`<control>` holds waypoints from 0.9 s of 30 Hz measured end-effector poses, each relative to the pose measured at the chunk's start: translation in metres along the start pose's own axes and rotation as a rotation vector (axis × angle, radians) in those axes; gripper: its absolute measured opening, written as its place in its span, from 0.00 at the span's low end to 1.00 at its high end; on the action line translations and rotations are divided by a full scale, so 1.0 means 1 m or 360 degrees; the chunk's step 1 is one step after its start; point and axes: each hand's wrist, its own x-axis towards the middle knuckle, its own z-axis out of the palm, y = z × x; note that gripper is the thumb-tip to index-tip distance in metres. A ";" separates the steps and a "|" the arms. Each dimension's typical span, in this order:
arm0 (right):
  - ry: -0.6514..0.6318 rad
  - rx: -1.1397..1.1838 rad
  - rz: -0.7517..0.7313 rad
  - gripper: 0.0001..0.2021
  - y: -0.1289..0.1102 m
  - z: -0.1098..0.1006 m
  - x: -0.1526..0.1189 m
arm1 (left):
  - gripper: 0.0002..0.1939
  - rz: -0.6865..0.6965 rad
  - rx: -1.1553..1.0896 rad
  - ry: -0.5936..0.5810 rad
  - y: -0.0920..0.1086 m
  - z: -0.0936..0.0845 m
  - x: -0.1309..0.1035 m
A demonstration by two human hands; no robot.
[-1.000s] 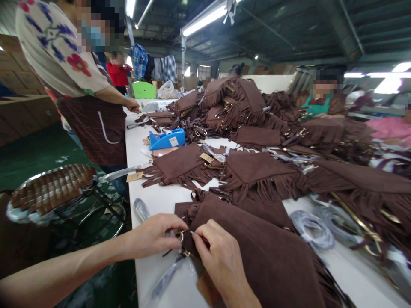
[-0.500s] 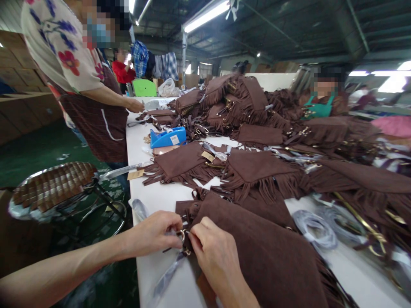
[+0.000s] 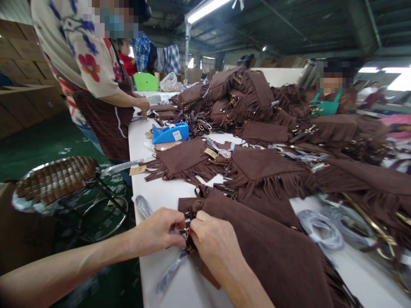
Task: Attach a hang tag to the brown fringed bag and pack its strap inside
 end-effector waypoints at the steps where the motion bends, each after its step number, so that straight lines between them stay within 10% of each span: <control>1: -0.0006 0.0014 -0.0006 0.11 0.000 0.000 0.000 | 0.05 -0.0008 0.0000 0.0000 0.000 0.000 0.000; 10: -0.0053 0.0163 0.0064 0.11 0.003 0.003 0.004 | 0.20 -0.0132 -0.0038 0.0007 0.004 -0.003 -0.004; 27: -0.0061 0.0487 -0.0122 0.11 0.008 0.016 -0.015 | 0.07 -0.0346 -0.0661 -0.0292 0.006 -0.004 -0.010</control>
